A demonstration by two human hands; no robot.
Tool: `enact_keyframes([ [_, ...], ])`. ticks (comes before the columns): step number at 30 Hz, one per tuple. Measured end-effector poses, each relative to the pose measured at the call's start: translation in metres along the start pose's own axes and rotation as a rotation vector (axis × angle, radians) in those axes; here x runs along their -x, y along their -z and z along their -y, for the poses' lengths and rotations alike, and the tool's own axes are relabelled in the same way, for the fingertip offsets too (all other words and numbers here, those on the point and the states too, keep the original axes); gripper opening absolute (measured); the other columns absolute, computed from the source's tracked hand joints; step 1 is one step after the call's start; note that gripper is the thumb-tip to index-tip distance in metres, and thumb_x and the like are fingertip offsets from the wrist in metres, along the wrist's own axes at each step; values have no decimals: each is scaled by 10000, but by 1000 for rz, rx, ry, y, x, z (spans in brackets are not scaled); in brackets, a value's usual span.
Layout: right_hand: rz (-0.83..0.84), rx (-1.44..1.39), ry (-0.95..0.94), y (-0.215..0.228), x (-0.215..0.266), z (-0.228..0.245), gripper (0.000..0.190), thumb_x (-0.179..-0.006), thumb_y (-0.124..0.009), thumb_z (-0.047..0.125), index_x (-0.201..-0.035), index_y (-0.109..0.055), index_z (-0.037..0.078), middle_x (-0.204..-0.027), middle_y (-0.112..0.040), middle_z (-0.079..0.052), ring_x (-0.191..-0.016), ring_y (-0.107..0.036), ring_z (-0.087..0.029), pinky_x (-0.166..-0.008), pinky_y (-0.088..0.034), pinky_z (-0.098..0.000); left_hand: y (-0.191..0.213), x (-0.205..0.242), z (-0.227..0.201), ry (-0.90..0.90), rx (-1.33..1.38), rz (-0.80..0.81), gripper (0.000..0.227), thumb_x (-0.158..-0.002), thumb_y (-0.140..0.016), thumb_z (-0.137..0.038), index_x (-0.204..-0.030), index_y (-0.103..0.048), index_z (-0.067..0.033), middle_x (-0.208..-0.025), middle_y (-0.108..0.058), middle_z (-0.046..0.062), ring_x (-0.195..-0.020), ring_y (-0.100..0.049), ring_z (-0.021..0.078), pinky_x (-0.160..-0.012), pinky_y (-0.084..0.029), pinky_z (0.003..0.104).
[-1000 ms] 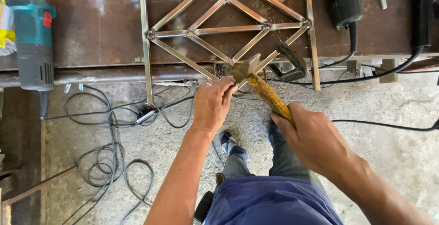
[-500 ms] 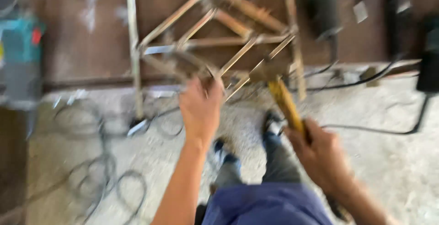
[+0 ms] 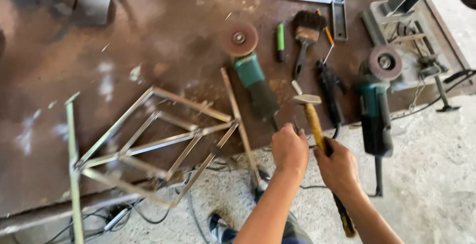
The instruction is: Fabricating a metal frame by grinding welds, hammering components into alignment, and performing spot welding.
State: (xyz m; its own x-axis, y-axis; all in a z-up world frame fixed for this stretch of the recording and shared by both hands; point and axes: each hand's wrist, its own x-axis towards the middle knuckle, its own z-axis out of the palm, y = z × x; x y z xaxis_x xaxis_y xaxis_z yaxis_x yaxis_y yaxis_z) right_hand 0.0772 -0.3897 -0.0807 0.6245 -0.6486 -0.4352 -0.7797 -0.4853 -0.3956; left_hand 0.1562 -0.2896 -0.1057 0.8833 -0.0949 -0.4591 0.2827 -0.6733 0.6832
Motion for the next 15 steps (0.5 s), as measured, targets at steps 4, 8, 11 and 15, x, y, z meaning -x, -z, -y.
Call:
enact_keyframes([
  [4, 7, -80, 123, 1, -68, 6, 454, -924, -669, 409, -1286, -727, 141, -1133, -754, -176, -1008, -730, -393, -894, -582, -498, 22, 4, -44, -33, -11, -56, 538, -921, -679, -366, -1317, -615, -8, -1019, -730, 300, -966, -730, 467, -837, -587, 567],
  [8, -463, 315, 544, -13, -161, -33, 487, -887, -779, 395, -1092, -686, -37, -1072, -634, -266, -963, -595, -436, -859, -511, -502, 40, 27, -21, -239, 19, -86, 335, -950, -675, -347, -1087, -705, -42, -868, -750, 149, -665, -713, 341, -583, -567, 439],
  [11, -371, 482, 468, -25, -197, -49, 548, -929, -748, 467, -1063, -636, -52, -991, -653, -277, -839, -652, -452, -741, -557, -511, 58, 51, 8, -265, 67, -168, 294, -906, -723, -296, -1064, -747, -48, -934, -782, 100, -651, -713, 279, -580, -563, 387],
  [15, -305, 435, 524, 17, -150, -51, 337, -1085, -753, 299, -1160, -726, -29, -974, -710, -242, -785, -666, -444, -676, -535, -504, 102, 101, 42, -168, 108, -270, 233, -848, -772, -260, -1002, -765, -84, -844, -787, 28, -495, -672, 147, -484, -530, 276],
])
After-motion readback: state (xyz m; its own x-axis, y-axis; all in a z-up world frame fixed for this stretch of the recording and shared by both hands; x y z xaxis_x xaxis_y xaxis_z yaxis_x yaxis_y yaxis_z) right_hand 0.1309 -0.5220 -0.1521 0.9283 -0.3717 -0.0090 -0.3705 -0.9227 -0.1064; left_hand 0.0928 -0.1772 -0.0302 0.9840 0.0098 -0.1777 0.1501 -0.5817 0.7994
